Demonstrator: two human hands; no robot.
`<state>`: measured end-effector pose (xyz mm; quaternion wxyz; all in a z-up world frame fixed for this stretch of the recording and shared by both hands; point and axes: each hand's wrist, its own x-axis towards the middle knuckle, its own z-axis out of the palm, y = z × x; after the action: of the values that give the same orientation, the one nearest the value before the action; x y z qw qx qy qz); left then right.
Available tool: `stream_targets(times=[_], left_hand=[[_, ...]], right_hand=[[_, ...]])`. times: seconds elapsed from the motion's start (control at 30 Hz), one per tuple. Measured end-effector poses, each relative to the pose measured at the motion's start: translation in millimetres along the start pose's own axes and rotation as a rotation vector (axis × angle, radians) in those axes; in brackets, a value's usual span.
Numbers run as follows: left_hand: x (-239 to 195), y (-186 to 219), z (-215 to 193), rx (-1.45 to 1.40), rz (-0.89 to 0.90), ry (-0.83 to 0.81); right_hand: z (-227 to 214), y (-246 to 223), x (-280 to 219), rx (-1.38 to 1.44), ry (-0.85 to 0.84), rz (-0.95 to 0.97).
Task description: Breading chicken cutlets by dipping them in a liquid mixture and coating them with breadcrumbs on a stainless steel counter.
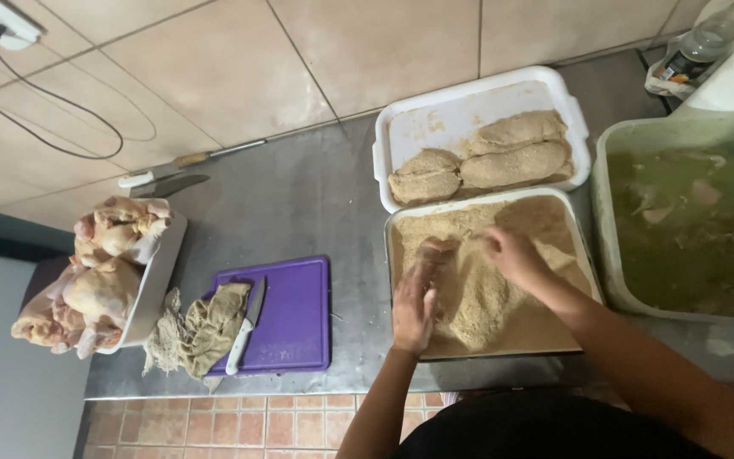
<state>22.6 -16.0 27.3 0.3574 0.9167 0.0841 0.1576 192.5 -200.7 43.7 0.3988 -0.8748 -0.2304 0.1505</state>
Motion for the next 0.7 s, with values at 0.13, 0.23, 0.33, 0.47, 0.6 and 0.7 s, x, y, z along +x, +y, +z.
stream_targets(times=[0.13,0.23,0.33,0.47,0.6,0.7], left_hand=[[43,27,23,0.107,0.141,-0.058],[83,53,40,0.158,0.286,-0.218],[121,34,94,0.211,0.466,-0.241],[161,21,128,0.244,0.472,-0.616],[166,19,139,0.657,0.691,-0.616],[168,29,134,0.827,0.741,-0.580]], right_hand=[[-23,23,-14,0.316,-0.228,0.220],[-32,30,-60,0.117,-0.165,0.043],[-18,77,-100,0.005,-0.082,-0.156],[8,134,-136,-0.084,0.008,-0.141],[10,145,-151,-0.143,0.130,-0.283],[1,128,-146,-0.226,0.336,-0.452]])
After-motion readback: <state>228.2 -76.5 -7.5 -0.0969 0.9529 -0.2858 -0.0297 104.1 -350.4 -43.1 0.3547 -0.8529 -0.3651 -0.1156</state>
